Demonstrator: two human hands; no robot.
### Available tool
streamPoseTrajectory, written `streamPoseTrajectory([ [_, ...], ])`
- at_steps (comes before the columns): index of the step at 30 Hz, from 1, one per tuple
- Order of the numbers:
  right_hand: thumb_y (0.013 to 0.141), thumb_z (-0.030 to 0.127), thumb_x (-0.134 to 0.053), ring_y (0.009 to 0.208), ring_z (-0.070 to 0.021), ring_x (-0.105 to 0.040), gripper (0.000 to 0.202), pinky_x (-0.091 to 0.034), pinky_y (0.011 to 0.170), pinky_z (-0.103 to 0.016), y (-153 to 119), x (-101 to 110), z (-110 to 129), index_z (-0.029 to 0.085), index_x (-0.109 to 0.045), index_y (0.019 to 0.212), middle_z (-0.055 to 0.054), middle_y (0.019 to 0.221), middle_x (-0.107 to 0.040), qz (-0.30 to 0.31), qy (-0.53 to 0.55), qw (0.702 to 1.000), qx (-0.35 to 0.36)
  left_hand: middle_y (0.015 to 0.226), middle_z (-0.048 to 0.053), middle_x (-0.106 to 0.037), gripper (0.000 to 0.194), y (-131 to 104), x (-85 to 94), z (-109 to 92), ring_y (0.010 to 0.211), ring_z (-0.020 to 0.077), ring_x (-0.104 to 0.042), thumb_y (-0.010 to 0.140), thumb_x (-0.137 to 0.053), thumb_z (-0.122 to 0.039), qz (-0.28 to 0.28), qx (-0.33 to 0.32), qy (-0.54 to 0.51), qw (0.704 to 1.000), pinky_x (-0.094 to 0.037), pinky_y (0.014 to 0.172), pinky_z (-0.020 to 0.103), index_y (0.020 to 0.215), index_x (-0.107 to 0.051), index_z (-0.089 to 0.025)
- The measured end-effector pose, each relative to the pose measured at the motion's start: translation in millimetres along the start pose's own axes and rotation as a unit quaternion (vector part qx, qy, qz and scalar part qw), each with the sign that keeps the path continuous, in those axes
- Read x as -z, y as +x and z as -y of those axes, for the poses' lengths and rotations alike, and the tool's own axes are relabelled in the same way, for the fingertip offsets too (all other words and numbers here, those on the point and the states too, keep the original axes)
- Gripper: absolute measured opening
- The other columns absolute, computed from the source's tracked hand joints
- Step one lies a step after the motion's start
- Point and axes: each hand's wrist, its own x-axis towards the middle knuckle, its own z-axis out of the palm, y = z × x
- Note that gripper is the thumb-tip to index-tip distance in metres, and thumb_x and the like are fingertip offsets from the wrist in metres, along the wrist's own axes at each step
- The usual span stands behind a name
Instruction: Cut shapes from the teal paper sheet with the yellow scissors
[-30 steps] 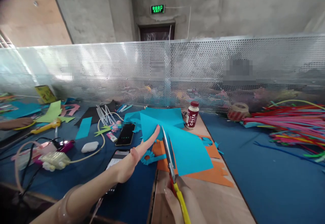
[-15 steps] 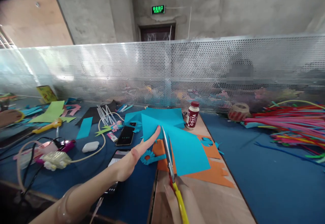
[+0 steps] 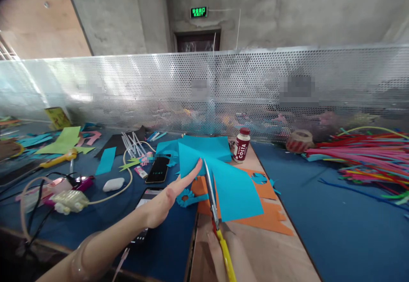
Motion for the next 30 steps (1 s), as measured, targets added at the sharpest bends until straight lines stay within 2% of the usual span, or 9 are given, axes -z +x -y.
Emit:
streamPoseTrajectory([
  [15, 0.093, 0.034, -0.055, 0.099, -0.019, -0.061, 0.03, -0.053, 0.083, -0.038, 1.1, -1.1, -0.2, 0.018, -0.058, 0.118, -0.008, 0.119, -0.059, 0.014, -0.007, 1.0, -0.01, 0.159, 0.0, 0.002, 0.085, 0.4, -1.1, 1.4, 0.147, 0.0313, 0.0, 0.082, 0.001, -0.073, 0.001, -0.007, -0.005, 1.0, 0.007, 0.118, 0.052, 0.153, -0.002, -0.027],
  [20, 0.093, 0.035, -0.055, 0.097, -0.019, -0.061, 0.03, -0.054, 0.082, -0.038, -0.4, -1.1, 1.6, 0.018, -0.058, 0.117, -0.008, 0.118, -0.06, 0.014, -0.004, 1.0, -0.011, 0.16, 0.001, 0.0, 0.09, 0.0, 0.2, 1.3, 0.147, 0.0326, 0.0, 0.079, 0.005, -0.075, 0.002, 0.014, -0.016, 1.0, 0.008, 0.118, 0.053, 0.153, -0.004, -0.025],
  [30, 0.093, 0.035, -0.056, 0.097, -0.019, -0.062, 0.03, -0.054, 0.082, -0.037, -1.8, -0.7, 0.0, 0.018, -0.059, 0.117, -0.008, 0.117, -0.06, 0.014, 0.002, 1.0, -0.014, 0.159, 0.0, 0.0, 0.085, -0.3, 0.8, -1.4, 0.147, 0.0309, -0.002, 0.081, 0.002, -0.072, 0.006, -0.006, -0.007, 1.0, 0.008, 0.118, 0.051, 0.153, -0.003, -0.027],
])
